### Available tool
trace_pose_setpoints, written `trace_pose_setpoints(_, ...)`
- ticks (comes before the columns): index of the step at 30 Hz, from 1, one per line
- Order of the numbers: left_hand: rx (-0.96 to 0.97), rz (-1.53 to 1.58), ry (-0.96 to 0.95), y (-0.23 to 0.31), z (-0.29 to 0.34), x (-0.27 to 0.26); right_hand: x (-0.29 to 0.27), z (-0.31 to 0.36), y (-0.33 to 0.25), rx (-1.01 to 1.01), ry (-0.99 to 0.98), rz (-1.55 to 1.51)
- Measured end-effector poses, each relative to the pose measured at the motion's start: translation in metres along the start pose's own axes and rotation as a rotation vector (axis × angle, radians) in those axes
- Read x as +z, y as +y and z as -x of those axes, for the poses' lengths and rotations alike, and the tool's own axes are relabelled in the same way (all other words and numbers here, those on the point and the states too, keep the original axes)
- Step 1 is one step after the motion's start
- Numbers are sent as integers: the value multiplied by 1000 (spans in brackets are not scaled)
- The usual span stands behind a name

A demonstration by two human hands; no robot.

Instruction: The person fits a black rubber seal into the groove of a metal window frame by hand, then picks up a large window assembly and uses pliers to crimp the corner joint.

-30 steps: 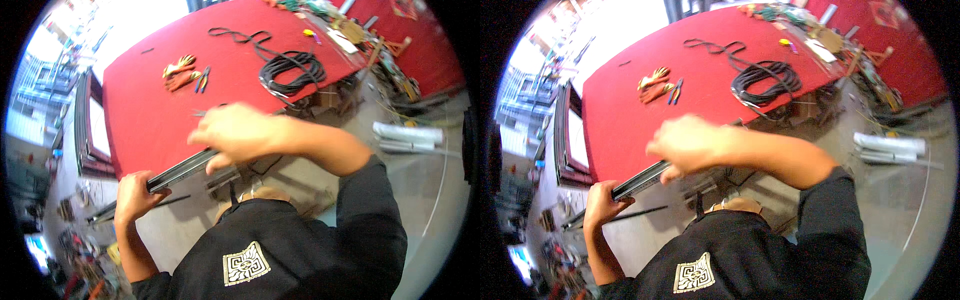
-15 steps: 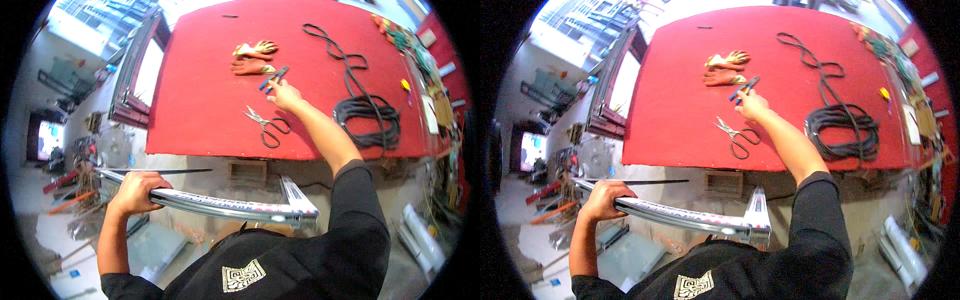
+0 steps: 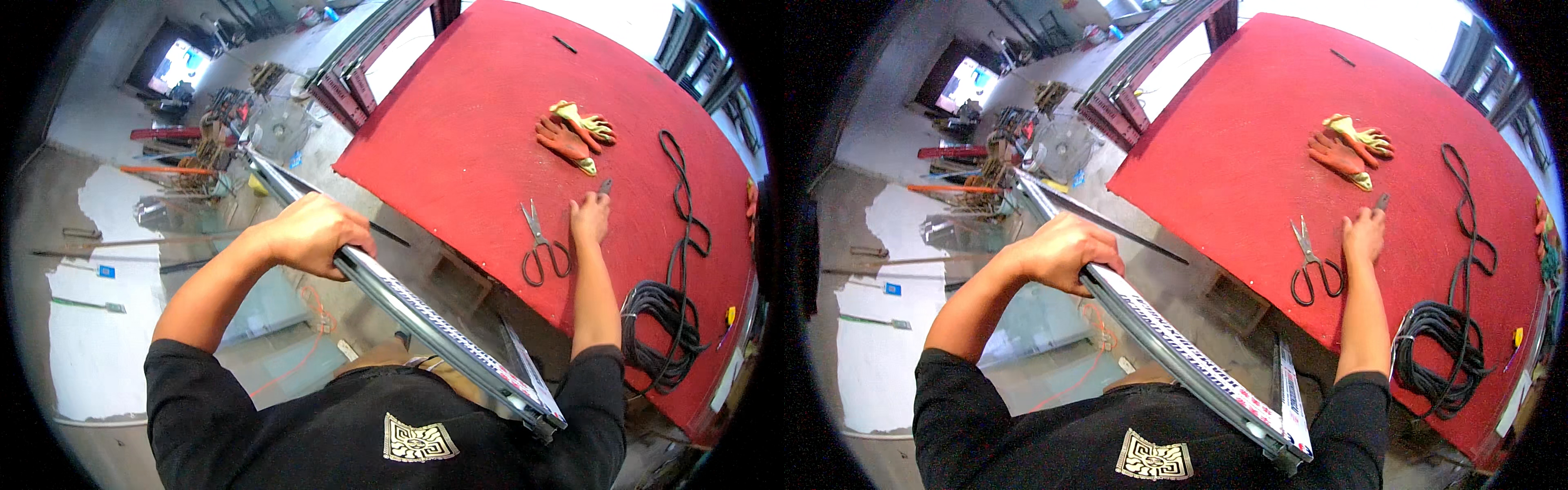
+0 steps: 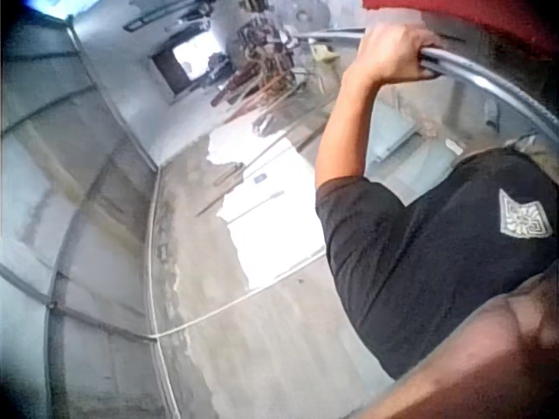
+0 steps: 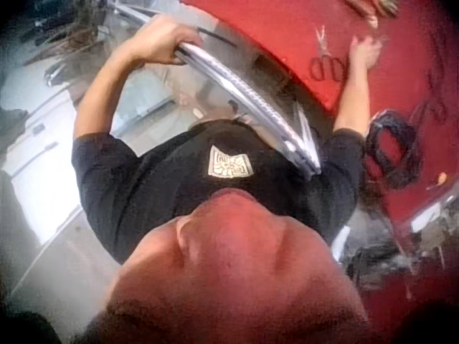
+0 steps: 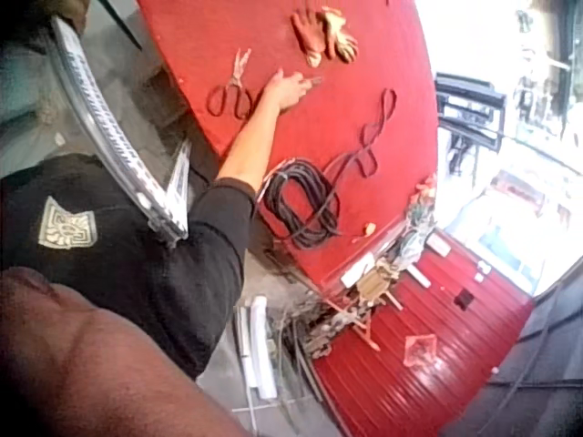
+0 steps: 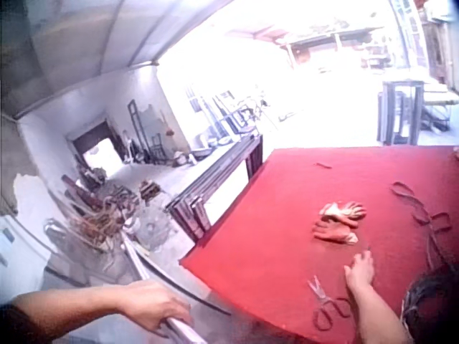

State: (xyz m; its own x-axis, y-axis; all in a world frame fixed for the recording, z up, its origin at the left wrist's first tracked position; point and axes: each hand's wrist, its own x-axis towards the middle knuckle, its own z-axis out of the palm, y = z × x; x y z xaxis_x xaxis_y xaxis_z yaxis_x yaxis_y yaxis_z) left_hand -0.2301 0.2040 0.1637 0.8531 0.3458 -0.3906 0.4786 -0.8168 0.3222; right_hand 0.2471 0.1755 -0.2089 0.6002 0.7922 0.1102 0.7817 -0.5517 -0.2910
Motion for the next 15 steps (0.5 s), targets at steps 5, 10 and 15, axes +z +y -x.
trace_pose_setpoints(5,72,5,62,-7,0,1,5,18,49,112,20,128)
trace_pose_setpoints(10,63,-37,82,-16,14,11,-4,22,62,255,-226,-3)
trace_pose_setpoints(15,85,-152,91,-36,-3,15,-75,92,131,724,-362,-1246)
